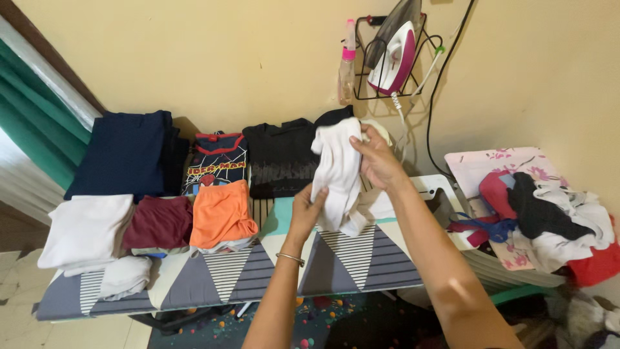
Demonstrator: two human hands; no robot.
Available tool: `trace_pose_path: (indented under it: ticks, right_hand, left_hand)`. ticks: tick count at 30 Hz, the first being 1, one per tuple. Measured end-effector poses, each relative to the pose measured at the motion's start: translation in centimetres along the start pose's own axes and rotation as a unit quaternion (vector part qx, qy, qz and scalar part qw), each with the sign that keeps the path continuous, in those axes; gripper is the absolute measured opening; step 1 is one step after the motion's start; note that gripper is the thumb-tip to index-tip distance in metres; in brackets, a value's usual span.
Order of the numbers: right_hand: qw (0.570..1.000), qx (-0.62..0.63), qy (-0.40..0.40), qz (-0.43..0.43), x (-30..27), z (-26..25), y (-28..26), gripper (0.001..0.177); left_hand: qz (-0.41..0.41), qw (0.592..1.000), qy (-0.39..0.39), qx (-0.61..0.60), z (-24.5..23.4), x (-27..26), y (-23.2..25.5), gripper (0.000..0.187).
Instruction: The person folds multiple pieces of clean clothing on an ironing board. They handle shirts, shorts, and underwear, smoothing and folding each item by hand, then stacking them in neat piles on the board.
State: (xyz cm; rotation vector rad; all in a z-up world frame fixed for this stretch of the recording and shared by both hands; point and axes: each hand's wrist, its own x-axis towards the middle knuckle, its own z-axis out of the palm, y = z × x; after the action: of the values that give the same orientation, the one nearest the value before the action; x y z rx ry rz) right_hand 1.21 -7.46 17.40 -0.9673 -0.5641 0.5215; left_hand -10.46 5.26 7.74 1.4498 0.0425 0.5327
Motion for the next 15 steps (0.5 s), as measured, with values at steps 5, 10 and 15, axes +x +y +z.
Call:
trace_pose_path:
  ticks: [5,10,15]
  right_hand:
    - [0.991,-0.097,0.035,0.083,-2.1,-0.2,-1.1,0.055]
    - [0.991,-0.092,-0.069,0.07,-4.9,-1.4,2.8,0.038]
    - [0.994,-0.095,0.059,0.011,-4.4,-3.4,5.5,0.014]
  left_hand:
    - [-0.076,0.964,0.045,-0.252,0.9,2.2,1.6,0.029]
    - [-0.059,0.953,0.037,-0.296,1.8,3.1,3.3,0.034]
    - [-0.116,0.975,-0.007,0.189,2.1,1.5,4.3,0.055]
